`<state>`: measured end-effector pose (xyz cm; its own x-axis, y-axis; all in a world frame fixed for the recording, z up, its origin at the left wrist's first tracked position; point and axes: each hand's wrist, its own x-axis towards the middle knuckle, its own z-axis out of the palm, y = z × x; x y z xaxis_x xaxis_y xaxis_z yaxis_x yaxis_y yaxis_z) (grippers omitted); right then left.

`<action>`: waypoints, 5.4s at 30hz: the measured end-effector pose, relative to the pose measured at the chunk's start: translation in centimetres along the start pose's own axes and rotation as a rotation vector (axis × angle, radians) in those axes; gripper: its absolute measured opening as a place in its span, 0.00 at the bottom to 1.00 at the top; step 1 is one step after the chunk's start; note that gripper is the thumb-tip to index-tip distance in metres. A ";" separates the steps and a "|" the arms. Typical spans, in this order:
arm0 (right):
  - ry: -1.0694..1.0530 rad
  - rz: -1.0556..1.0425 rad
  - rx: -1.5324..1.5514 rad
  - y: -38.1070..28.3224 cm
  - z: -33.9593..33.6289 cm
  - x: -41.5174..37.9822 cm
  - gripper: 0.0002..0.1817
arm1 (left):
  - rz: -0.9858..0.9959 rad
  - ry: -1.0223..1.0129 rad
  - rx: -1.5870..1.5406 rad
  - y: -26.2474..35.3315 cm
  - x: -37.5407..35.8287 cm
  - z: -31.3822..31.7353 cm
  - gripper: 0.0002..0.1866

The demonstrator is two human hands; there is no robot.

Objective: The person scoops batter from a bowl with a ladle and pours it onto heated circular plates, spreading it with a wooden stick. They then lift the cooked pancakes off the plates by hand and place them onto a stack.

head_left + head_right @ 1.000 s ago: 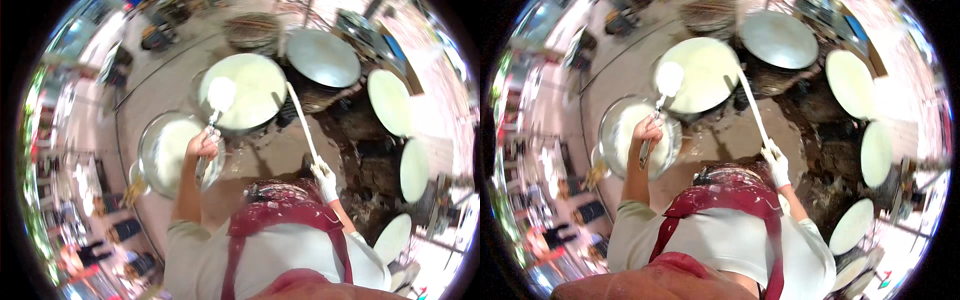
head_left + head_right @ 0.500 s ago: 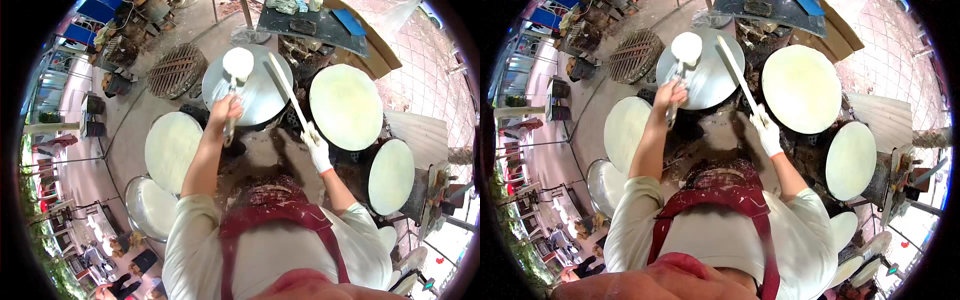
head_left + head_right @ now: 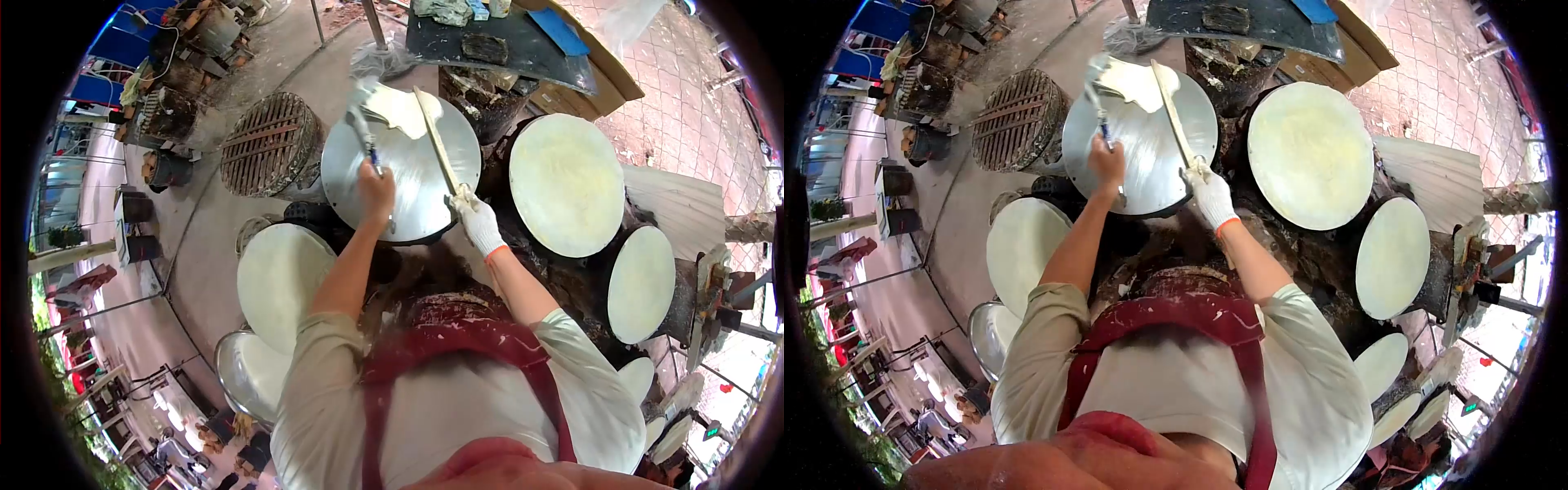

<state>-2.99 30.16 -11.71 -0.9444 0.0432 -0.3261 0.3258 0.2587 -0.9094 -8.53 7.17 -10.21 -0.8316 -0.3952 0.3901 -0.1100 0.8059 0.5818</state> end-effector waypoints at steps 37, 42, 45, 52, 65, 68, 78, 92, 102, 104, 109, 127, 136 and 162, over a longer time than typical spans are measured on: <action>-0.630 0.004 -0.188 -7.6 -5.7 10.4 0.14 | -0.943 -0.023 -0.631 2.0 -11.9 -22.9 0.07; -0.687 0.056 -0.190 -8.4 -7.8 15.0 0.17 | -1.045 0.029 -0.616 3.3 -12.2 -22.7 0.06; -0.810 0.160 -0.019 -9.6 -5.2 12.0 0.20 | -1.074 0.053 -0.624 3.3 -13.0 -22.0 0.06; -0.738 0.020 0.165 -9.0 -7.4 18.8 0.23 | -1.103 0.045 -0.595 3.1 -13.7 -21.9 0.08; -1.075 -0.112 -0.129 -11.3 -4.8 23.2 0.21 | -1.029 -0.060 -0.466 0.0 -13.7 -20.4 0.08; -1.183 0.161 -0.131 -10.7 -3.4 23.2 0.22 | -1.022 -0.045 -0.407 -0.7 -10.1 -18.6 0.08; -1.060 -0.260 -0.320 -11.7 -4.7 24.5 0.23 | -0.555 -0.342 0.258 -4.7 -5.7 -14.7 0.11; -0.974 0.318 -0.067 -7.0 -12.7 9.1 0.23 | -0.357 -0.744 0.221 0.1 -18.8 -19.3 0.09; -0.814 0.486 0.444 -6.6 10.9 -8.1 0.17 | -0.179 -0.134 -0.314 -3.3 -12.7 -28.3 0.08; -0.632 0.448 0.245 -4.5 17.3 -9.3 0.19 | -0.358 -0.151 -0.491 -5.2 -13.1 -30.8 0.05; -0.124 0.096 -0.420 -2.3 19.4 -11.7 0.25 | -0.697 -0.250 -0.760 -7.8 -15.3 -34.5 0.01; -0.041 -0.009 -0.803 -0.4 1.4 -6.5 0.22 | -0.819 -0.154 -0.750 -0.1 -17.9 -30.5 0.04; -0.417 -0.144 -1.002 0.1 -5.5 -6.6 0.17 | -0.875 -0.127 -0.694 6.6 -18.0 -26.3 0.04; -0.104 -0.458 -0.863 -12.9 -1.6 16.4 0.32 | -1.070 -0.157 -0.668 10.8 -16.1 -21.0 0.04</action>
<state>-22.77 29.11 -4.96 -0.9489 -0.3119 -0.0479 -0.2549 0.8470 -0.4665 15.12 12.97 4.73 -0.5578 -0.6152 -0.5571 -0.5074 -0.2785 0.8155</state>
